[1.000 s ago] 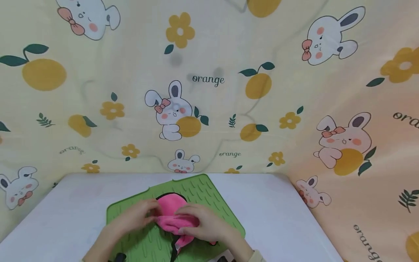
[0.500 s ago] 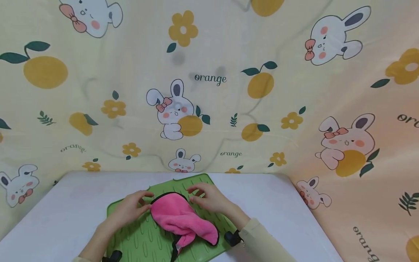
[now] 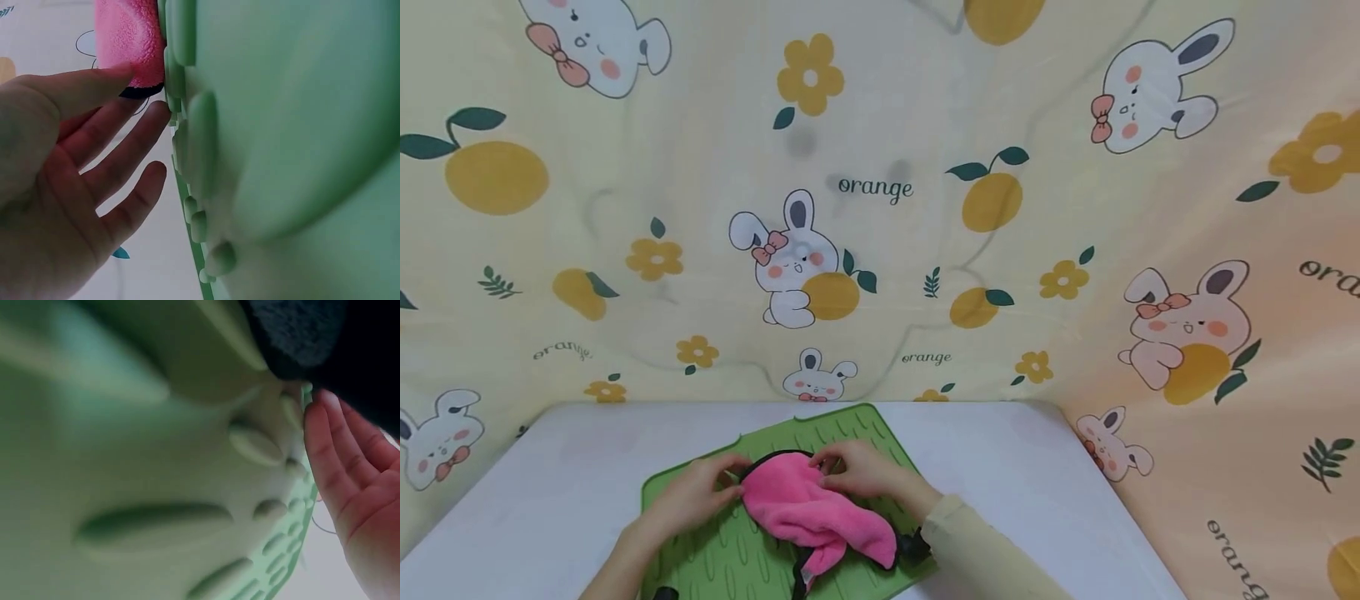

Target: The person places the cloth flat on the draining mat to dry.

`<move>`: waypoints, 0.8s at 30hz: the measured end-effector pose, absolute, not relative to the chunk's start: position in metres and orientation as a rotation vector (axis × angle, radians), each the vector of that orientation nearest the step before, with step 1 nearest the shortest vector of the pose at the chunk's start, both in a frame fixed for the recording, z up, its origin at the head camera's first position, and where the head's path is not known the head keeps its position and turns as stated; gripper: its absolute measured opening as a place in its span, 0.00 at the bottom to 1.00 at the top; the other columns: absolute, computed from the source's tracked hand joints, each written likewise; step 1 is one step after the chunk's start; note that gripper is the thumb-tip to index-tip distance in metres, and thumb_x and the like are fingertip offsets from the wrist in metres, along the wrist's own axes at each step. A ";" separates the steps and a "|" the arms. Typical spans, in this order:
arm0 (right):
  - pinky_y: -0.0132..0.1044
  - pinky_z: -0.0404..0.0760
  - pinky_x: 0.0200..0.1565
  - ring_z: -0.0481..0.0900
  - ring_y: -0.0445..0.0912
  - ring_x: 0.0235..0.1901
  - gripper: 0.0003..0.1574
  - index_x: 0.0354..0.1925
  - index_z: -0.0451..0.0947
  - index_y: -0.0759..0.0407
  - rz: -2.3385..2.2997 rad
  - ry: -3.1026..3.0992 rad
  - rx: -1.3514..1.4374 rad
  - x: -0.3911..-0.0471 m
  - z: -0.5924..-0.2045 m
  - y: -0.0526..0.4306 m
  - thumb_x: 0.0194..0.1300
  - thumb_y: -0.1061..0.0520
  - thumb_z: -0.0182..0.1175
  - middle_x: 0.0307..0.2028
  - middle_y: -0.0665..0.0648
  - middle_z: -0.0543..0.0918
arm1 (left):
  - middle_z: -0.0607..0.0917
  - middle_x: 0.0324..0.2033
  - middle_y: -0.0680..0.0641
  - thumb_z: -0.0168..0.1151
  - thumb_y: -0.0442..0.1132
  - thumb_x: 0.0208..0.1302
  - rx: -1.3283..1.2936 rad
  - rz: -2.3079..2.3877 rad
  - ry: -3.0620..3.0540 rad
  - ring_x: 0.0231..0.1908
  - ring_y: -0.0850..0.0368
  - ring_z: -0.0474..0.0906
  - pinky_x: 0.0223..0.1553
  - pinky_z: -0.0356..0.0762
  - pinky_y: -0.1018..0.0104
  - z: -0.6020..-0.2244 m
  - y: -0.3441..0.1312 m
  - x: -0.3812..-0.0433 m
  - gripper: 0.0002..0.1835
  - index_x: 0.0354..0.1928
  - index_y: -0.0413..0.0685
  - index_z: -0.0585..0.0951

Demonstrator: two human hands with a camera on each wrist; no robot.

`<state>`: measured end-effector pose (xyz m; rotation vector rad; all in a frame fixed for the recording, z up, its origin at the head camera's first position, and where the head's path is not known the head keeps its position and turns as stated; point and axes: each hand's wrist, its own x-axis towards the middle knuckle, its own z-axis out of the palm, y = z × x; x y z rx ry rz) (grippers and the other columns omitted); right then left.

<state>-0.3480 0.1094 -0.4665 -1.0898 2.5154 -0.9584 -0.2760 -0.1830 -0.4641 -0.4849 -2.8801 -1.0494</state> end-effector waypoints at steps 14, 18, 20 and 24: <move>0.36 0.83 0.46 0.84 0.42 0.42 0.15 0.55 0.84 0.54 -1.123 2.614 -1.064 -0.342 -0.463 0.117 0.72 0.62 0.65 0.42 0.49 0.85 | 0.87 0.39 0.50 0.69 0.30 0.67 -0.537 -1.099 -2.779 0.43 0.53 0.84 0.47 0.83 0.51 -0.457 -0.187 -0.274 0.12 0.51 0.42 0.86; 0.42 0.83 0.52 0.84 0.49 0.49 0.15 0.57 0.82 0.54 -1.215 2.659 -1.036 -0.340 -0.460 0.122 0.75 0.62 0.61 0.48 0.53 0.84 | 0.87 0.43 0.49 0.67 0.34 0.70 -0.539 -1.211 -2.701 0.48 0.49 0.84 0.50 0.83 0.49 -0.453 -0.188 -0.273 0.11 0.52 0.43 0.85; 0.43 0.83 0.53 0.84 0.50 0.50 0.16 0.58 0.81 0.55 -1.249 2.680 -1.023 -0.340 -0.458 0.125 0.75 0.63 0.60 0.51 0.54 0.83 | 0.87 0.45 0.49 0.66 0.35 0.71 -0.547 -1.265 -2.658 0.49 0.49 0.84 0.52 0.83 0.50 -0.452 -0.188 -0.272 0.10 0.52 0.43 0.85; 0.44 0.84 0.52 0.85 0.51 0.47 0.16 0.59 0.80 0.57 -1.301 2.714 -1.035 -0.340 -0.456 0.128 0.76 0.65 0.59 0.51 0.57 0.82 | 0.86 0.45 0.49 0.66 0.37 0.73 -0.545 -1.374 -2.596 0.45 0.53 0.84 0.48 0.84 0.60 -0.451 -0.187 -0.273 0.10 0.52 0.43 0.85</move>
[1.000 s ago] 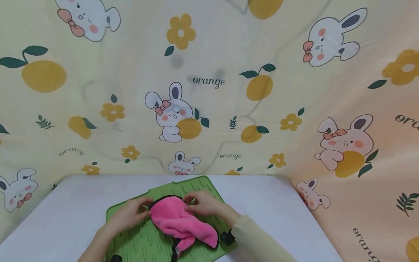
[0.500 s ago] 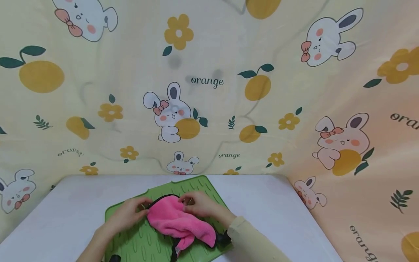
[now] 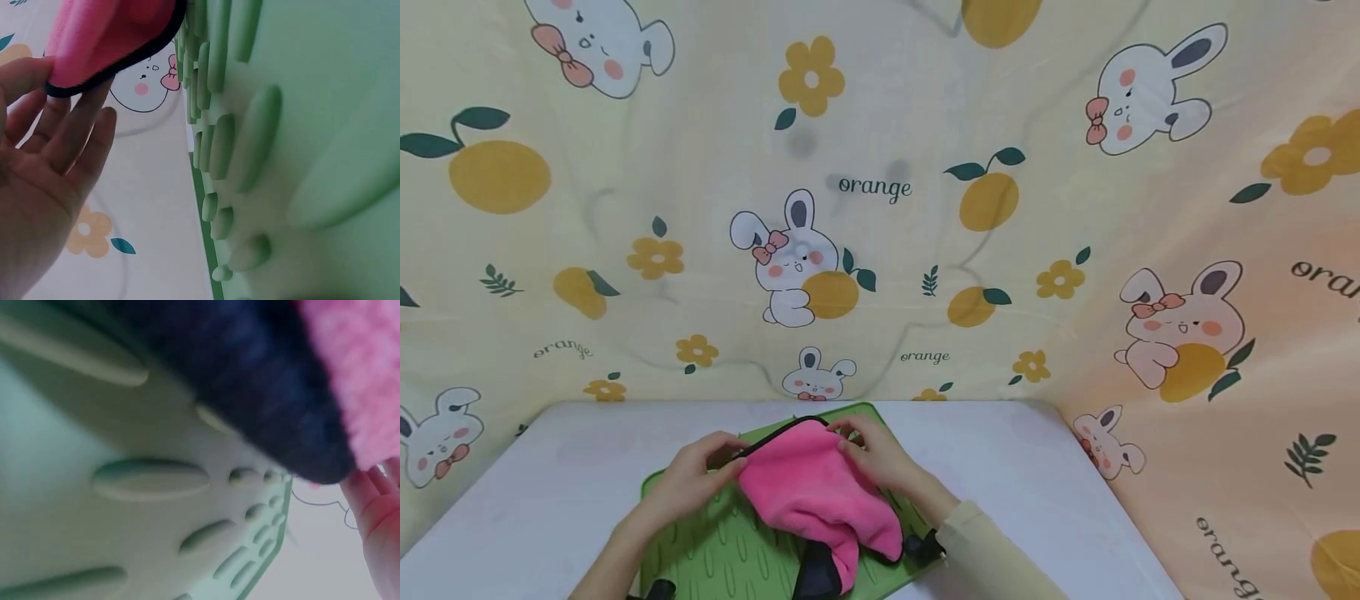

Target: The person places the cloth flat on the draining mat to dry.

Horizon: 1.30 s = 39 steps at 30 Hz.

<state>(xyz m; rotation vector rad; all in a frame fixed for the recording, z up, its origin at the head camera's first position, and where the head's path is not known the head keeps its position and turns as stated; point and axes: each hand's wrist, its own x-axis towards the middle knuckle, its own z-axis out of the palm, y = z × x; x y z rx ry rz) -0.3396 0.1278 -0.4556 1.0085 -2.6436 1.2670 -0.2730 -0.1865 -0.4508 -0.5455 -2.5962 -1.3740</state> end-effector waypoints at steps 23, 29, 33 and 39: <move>0.43 0.81 0.45 0.80 0.51 0.40 0.07 0.42 0.87 0.63 0.949 -2.703 0.792 -0.365 -0.472 0.161 0.65 0.68 0.66 0.37 0.56 0.82 | 0.83 0.53 0.42 0.67 0.37 0.72 -0.665 -1.209 -2.715 0.49 0.47 0.82 0.48 0.83 0.57 -0.450 -0.179 -0.272 0.16 0.59 0.43 0.81; 0.48 0.82 0.48 0.81 0.56 0.44 0.10 0.45 0.87 0.65 0.935 -2.749 0.806 -0.360 -0.468 0.167 0.65 0.66 0.67 0.42 0.61 0.83 | 0.84 0.51 0.43 0.68 0.35 0.70 -0.705 -1.123 -2.727 0.45 0.53 0.83 0.47 0.84 0.55 -0.456 -0.178 -0.272 0.15 0.56 0.41 0.83; 0.47 0.84 0.47 0.83 0.59 0.48 0.12 0.49 0.86 0.64 0.992 -2.736 0.813 -0.351 -0.459 0.170 0.68 0.65 0.65 0.48 0.61 0.83 | 0.85 0.47 0.47 0.69 0.34 0.69 -0.788 -1.068 -2.778 0.41 0.59 0.82 0.44 0.84 0.60 -0.459 -0.174 -0.273 0.11 0.51 0.43 0.84; 0.38 0.84 0.45 0.83 0.51 0.48 0.14 0.55 0.84 0.62 1.144 -2.716 0.952 -0.327 -0.441 0.178 0.73 0.62 0.62 0.50 0.58 0.84 | 0.86 0.44 0.51 0.70 0.34 0.68 -0.931 -0.927 -2.821 0.41 0.57 0.83 0.44 0.84 0.61 -0.459 -0.167 -0.278 0.08 0.47 0.47 0.87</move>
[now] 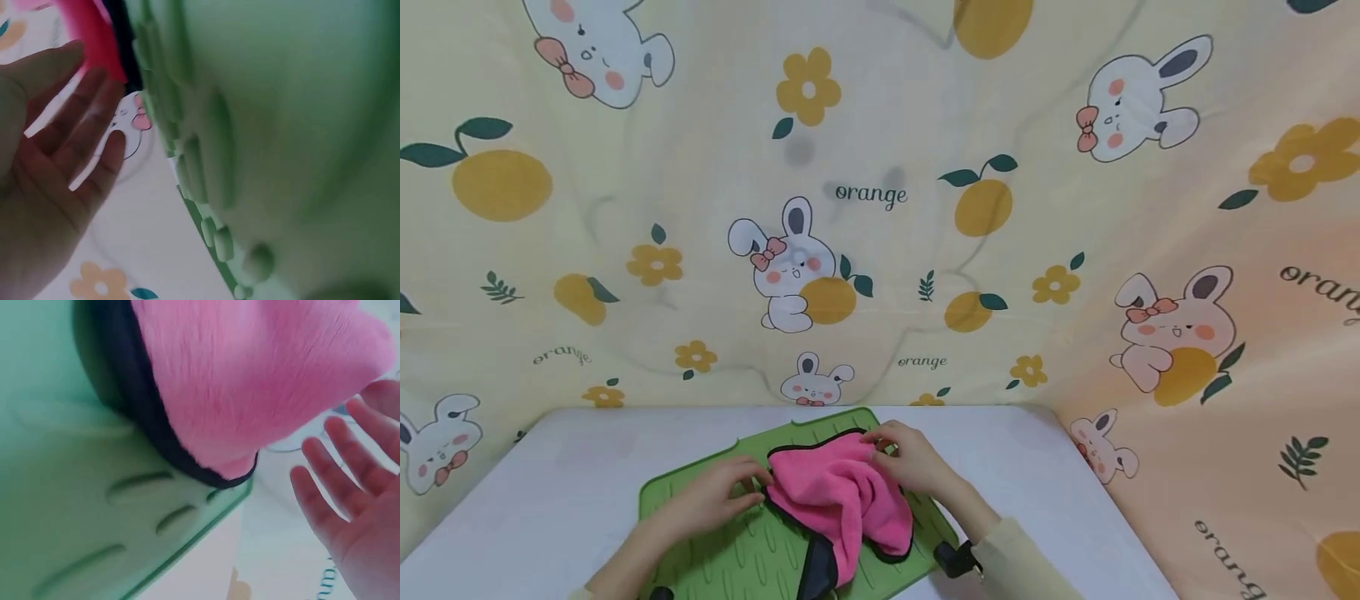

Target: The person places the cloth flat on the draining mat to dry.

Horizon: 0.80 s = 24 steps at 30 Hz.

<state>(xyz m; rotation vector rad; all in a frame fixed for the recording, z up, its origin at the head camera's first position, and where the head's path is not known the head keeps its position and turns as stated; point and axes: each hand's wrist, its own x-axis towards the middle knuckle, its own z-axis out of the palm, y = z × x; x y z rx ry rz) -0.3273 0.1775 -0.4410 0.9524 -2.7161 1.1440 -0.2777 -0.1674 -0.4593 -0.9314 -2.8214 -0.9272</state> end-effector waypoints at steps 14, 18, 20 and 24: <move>0.38 0.83 0.50 0.83 0.44 0.50 0.16 0.57 0.84 0.51 1.397 -2.666 1.063 -0.293 -0.450 0.174 0.78 0.49 0.60 0.51 0.51 0.86 | 0.83 0.42 0.61 0.75 0.38 0.64 -1.187 -0.648 -2.795 0.45 0.65 0.80 0.48 0.83 0.62 -0.474 -0.170 -0.303 0.07 0.42 0.57 0.88; 0.35 0.83 0.45 0.82 0.41 0.46 0.15 0.56 0.85 0.51 1.395 -2.672 1.048 -0.289 -0.456 0.173 0.75 0.50 0.64 0.49 0.50 0.86 | 0.83 0.42 0.61 0.74 0.38 0.64 -1.206 -0.642 -2.785 0.45 0.65 0.80 0.48 0.83 0.61 -0.475 -0.168 -0.304 0.06 0.40 0.58 0.89; 0.34 0.82 0.43 0.80 0.40 0.43 0.15 0.56 0.86 0.51 1.387 -2.686 1.039 -0.288 -0.458 0.173 0.75 0.50 0.65 0.48 0.50 0.86 | 0.83 0.42 0.61 0.74 0.38 0.65 -1.211 -0.623 -2.785 0.45 0.65 0.80 0.48 0.83 0.61 -0.475 -0.167 -0.304 0.05 0.40 0.58 0.89; 0.33 0.82 0.43 0.79 0.40 0.42 0.14 0.55 0.86 0.50 1.368 -2.713 1.028 -0.285 -0.460 0.174 0.74 0.51 0.65 0.47 0.49 0.86 | 0.83 0.42 0.61 0.73 0.38 0.66 -1.217 -0.574 -2.776 0.45 0.64 0.81 0.48 0.83 0.60 -0.477 -0.165 -0.304 0.05 0.41 0.58 0.89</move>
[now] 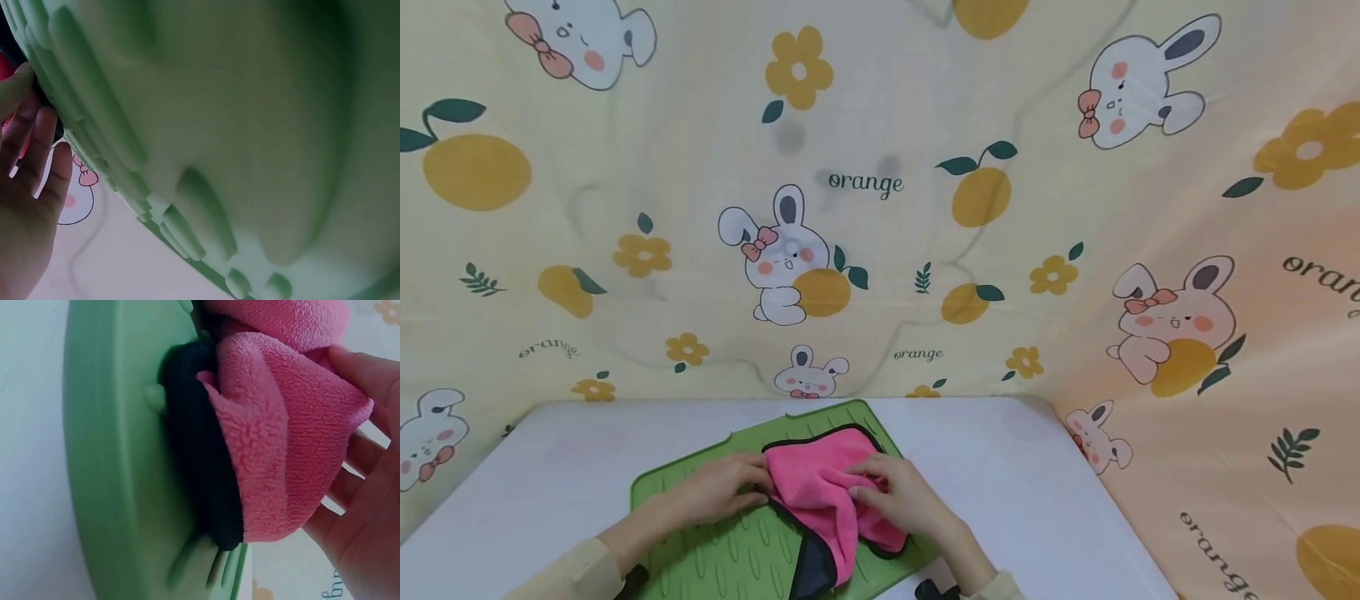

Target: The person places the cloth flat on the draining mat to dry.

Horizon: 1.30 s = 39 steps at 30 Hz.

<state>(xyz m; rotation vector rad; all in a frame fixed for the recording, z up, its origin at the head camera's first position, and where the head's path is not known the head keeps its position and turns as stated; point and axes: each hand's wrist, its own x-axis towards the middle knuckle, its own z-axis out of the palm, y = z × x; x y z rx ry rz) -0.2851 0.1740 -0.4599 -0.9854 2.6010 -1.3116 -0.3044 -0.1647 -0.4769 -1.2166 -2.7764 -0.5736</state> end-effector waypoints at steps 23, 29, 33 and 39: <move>0.38 0.86 0.43 0.81 0.40 0.41 0.15 0.55 0.86 0.53 -1.473 2.813 -1.030 -0.288 -0.461 0.178 0.71 0.56 0.69 0.44 0.48 0.86 | 0.82 0.36 0.59 0.71 0.34 0.67 -1.097 -0.417 -2.690 0.36 0.66 0.79 0.37 0.83 0.64 -0.441 -0.213 -0.291 0.05 0.40 0.53 0.89; 0.35 0.85 0.42 0.81 0.39 0.41 0.15 0.54 0.87 0.52 -1.451 2.826 -1.079 -0.287 -0.463 0.177 0.70 0.60 0.68 0.44 0.49 0.86 | 0.81 0.35 0.60 0.71 0.32 0.65 -1.027 -0.386 -2.670 0.34 0.65 0.79 0.36 0.83 0.62 -0.438 -0.235 -0.297 0.07 0.38 0.54 0.88; 0.35 0.83 0.45 0.81 0.41 0.45 0.16 0.56 0.87 0.49 -1.327 2.790 -1.068 -0.285 -0.465 0.175 0.73 0.59 0.66 0.49 0.48 0.86 | 0.82 0.35 0.59 0.72 0.32 0.64 -1.024 -0.366 -2.673 0.34 0.62 0.81 0.36 0.84 0.61 -0.442 -0.246 -0.300 0.06 0.36 0.54 0.88; 0.45 0.80 0.60 0.79 0.44 0.57 0.18 0.61 0.85 0.46 -1.054 2.726 -1.046 -0.282 -0.471 0.173 0.76 0.55 0.63 0.56 0.45 0.83 | 0.81 0.34 0.60 0.73 0.35 0.64 -1.018 -0.373 -2.760 0.34 0.62 0.80 0.36 0.83 0.61 -0.455 -0.254 -0.303 0.06 0.35 0.57 0.89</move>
